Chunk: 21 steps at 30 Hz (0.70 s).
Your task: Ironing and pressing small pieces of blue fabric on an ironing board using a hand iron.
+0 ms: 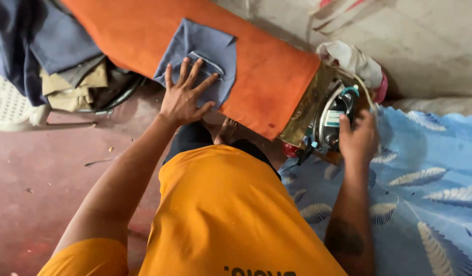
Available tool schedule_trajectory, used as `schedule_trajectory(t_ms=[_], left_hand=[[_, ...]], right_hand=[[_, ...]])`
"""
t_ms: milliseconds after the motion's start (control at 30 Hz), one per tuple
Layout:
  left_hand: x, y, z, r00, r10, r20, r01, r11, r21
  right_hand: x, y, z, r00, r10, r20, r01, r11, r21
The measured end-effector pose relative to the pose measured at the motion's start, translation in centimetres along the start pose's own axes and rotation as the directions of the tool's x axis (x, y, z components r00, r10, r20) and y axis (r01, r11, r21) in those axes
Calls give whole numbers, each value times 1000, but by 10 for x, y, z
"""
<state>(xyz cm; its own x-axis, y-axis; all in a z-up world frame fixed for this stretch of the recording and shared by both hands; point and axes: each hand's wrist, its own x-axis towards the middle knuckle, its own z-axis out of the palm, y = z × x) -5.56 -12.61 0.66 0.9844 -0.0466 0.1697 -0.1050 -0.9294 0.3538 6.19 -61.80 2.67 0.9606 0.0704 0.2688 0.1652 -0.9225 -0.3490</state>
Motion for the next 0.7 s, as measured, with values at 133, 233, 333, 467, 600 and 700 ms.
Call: schedule_trajectory(t_ms=[133,233,333,467,600,700], left_hand=[[-14,14,-20,986,-21,-165,19,1000,-9],[-48,20,-33,950,-106,-295,97,994,-45],[-109,18,-35,894,-380,-236,314,909,-274],[-200,8,-23,589,-744,316,808,536,-244],[-269,-4,16,97,-687,720,995,52,-84],[-240,9,-33,18,-615,788,998,-35,-50]], right_hand=[[16,24,49,784,412,465,-587,736,338],[13,35,37,867,340,364,-454,840,298],[18,-47,-18,893,326,311,-419,854,308],[31,-116,-31,950,-104,295,31,969,244],[44,-214,1,862,-341,376,225,921,318],[55,-268,36,791,-457,408,275,860,431]])
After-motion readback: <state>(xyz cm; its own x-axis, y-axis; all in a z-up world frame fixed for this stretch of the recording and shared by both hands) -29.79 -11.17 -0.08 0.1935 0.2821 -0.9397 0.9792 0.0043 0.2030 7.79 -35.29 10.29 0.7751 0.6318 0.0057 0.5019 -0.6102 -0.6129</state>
